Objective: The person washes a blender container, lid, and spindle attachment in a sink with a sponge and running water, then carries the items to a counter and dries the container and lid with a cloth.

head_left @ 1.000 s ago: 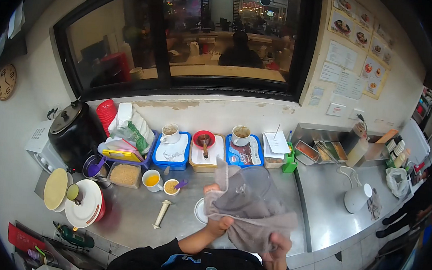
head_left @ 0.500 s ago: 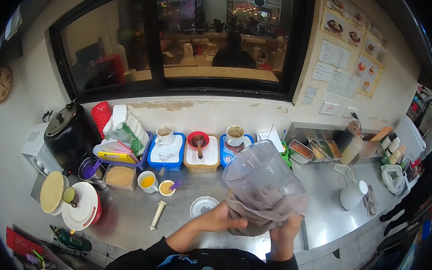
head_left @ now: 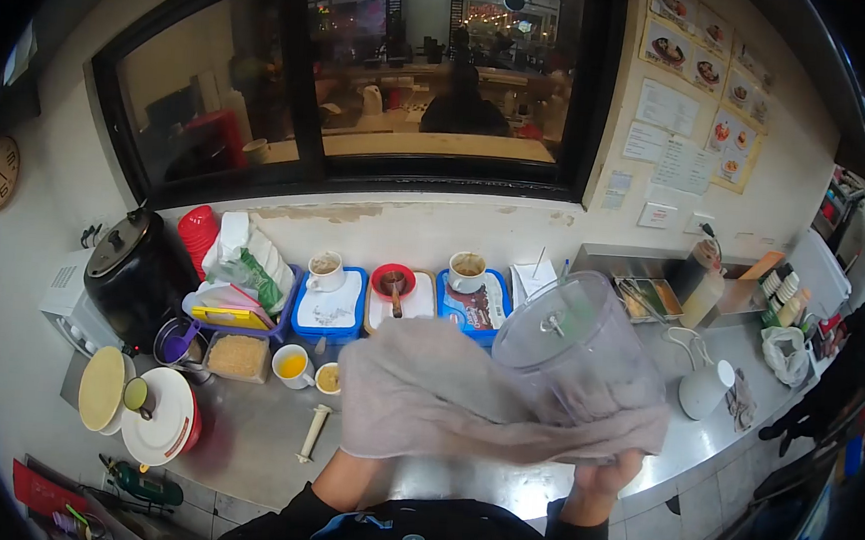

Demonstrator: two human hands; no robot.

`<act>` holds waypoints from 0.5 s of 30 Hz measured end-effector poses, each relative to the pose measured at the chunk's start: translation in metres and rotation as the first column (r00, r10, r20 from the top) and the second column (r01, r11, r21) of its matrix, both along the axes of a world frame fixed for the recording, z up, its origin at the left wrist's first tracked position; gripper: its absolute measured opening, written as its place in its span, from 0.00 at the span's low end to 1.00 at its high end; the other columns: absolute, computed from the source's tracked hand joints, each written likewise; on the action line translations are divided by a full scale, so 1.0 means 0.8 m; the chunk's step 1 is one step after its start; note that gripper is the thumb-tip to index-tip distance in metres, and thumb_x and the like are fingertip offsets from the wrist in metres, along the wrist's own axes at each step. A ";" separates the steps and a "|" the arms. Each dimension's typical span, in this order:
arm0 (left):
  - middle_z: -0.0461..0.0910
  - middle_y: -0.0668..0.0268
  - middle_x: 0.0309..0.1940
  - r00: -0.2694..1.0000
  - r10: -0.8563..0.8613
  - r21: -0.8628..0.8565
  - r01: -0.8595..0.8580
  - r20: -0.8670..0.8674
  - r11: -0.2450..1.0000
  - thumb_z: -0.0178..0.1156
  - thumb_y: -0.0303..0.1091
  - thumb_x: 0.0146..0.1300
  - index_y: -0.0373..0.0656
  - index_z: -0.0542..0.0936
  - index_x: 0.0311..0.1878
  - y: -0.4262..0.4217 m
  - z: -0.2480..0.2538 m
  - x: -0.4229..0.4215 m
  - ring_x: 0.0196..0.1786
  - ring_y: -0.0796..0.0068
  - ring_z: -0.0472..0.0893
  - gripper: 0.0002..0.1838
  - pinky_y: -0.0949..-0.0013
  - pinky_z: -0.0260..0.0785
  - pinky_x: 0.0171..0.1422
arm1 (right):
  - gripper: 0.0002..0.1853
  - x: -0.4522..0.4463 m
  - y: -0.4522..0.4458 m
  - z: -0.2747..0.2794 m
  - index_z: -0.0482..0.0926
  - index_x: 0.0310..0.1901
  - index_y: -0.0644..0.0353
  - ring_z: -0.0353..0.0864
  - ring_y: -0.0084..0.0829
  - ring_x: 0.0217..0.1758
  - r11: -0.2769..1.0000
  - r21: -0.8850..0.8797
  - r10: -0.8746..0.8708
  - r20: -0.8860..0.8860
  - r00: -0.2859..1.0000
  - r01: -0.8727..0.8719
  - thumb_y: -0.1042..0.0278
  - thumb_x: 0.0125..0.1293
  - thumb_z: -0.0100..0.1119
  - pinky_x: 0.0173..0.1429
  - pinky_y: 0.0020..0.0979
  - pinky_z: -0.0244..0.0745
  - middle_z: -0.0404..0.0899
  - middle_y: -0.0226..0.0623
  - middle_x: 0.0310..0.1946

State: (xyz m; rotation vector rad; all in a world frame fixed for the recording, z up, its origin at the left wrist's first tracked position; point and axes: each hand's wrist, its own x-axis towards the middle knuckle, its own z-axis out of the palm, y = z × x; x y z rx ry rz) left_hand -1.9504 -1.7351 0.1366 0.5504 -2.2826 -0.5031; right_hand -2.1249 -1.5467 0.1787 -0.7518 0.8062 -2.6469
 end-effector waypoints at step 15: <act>0.67 0.60 0.51 0.717 -0.411 0.487 0.689 -0.562 0.536 0.54 0.29 0.57 0.40 0.68 0.47 -0.009 0.039 -0.044 0.56 0.67 0.66 0.14 0.69 0.58 0.61 | 0.20 0.027 0.031 0.031 0.79 0.42 0.57 0.78 0.41 0.42 0.783 0.602 0.302 -0.590 0.749 0.159 0.63 0.43 0.65 0.52 0.35 0.68 0.80 0.38 0.37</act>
